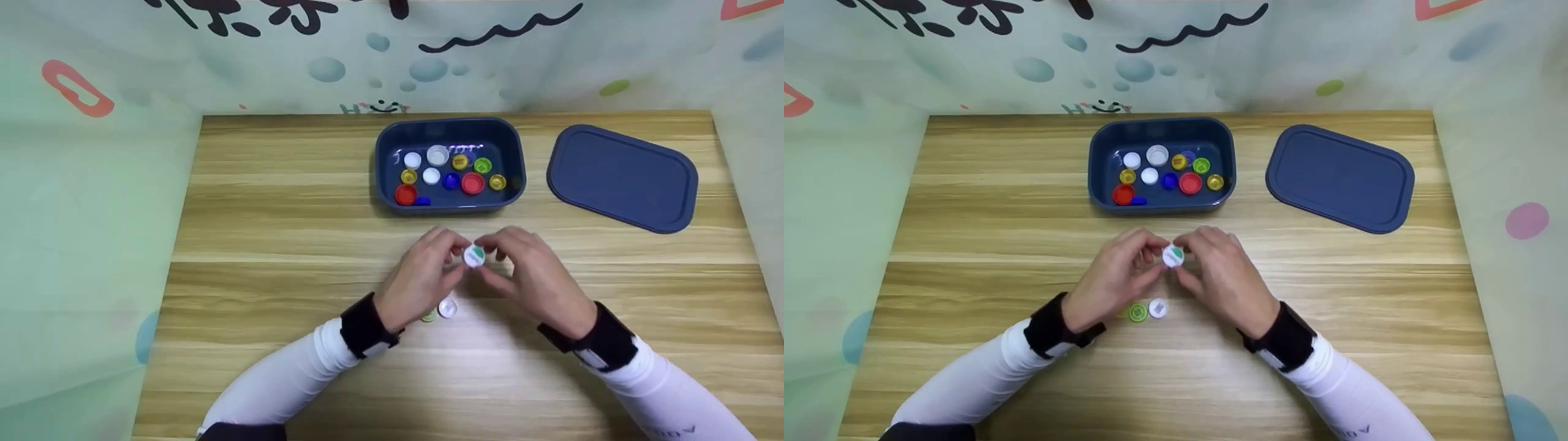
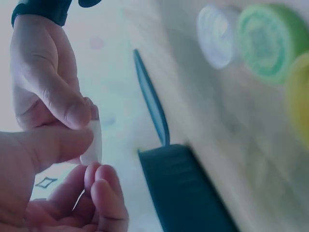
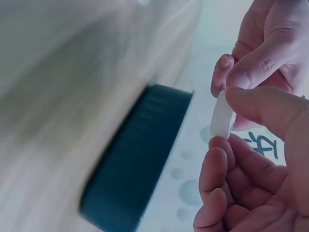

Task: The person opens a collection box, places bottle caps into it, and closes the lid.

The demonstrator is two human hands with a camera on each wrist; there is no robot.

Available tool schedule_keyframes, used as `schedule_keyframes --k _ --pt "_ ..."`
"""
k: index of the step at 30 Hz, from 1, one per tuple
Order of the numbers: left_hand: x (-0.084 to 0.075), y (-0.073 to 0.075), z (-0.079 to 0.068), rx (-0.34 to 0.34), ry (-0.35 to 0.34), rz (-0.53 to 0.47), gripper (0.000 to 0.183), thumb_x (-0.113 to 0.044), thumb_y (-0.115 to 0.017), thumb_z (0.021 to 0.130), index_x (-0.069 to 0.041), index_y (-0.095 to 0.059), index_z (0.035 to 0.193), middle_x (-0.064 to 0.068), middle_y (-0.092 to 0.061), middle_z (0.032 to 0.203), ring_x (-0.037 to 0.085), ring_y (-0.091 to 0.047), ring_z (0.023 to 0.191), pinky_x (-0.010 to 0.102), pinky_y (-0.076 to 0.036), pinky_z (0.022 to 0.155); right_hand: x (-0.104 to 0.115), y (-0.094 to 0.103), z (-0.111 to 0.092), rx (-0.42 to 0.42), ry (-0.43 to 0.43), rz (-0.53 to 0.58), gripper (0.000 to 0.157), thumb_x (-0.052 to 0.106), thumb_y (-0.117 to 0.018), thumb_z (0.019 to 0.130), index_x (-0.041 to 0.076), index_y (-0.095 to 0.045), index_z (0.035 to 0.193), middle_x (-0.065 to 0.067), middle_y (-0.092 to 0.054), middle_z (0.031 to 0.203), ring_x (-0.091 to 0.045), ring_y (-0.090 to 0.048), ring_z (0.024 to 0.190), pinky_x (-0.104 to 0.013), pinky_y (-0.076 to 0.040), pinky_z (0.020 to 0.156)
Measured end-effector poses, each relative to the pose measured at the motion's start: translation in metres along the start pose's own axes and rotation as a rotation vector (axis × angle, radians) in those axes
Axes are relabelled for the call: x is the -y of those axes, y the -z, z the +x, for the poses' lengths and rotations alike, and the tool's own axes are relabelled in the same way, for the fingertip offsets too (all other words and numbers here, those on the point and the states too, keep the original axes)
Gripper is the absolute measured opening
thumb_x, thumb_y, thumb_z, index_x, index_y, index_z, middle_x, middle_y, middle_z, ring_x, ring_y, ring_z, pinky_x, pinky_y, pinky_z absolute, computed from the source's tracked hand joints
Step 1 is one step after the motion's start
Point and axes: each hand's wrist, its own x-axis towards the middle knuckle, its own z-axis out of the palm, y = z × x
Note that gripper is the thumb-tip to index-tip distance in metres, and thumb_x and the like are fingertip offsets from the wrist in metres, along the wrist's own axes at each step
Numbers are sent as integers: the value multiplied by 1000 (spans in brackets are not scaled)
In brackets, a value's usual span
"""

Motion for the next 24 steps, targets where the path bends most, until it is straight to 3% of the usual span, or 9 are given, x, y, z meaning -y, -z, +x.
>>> schedule_keyframes --k 6,14,18,24 --pt "0 15 16 -95 57 -134 29 2 -73 90 -3 -66 117 5 -61 104 15 -60 91 25 -55 80 1 4 25 -82 25 24 30 9 -82 87 6 -70 115 -4 -68 101 -16 -61 90 -30 -54 76" --pt "6 28 35 -167 186 -254 33 2 -69 94 -4 -63 126 4 -63 113 10 -63 97 19 -53 84 -7 -3 60 -149 -73 57 34 6 -81 87 0 -70 118 -10 -66 104 -19 -64 90 -32 -56 78" --pt "13 33 43 -172 220 -293 35 3 -67 95 -5 -60 128 7 -65 118 13 -65 103 20 -53 88 -14 -6 75 -146 -144 40 34 8 -79 88 0 -70 120 -13 -66 104 -26 -65 93 -35 -56 80" --pt "24 37 52 -165 254 -302 35 2 -64 96 -3 -58 130 11 -64 127 18 -66 112 21 -53 91 -21 -10 93 -78 -225 30 30 11 -74 92 2 -70 120 -12 -67 104 -28 -64 92 -37 -53 78"
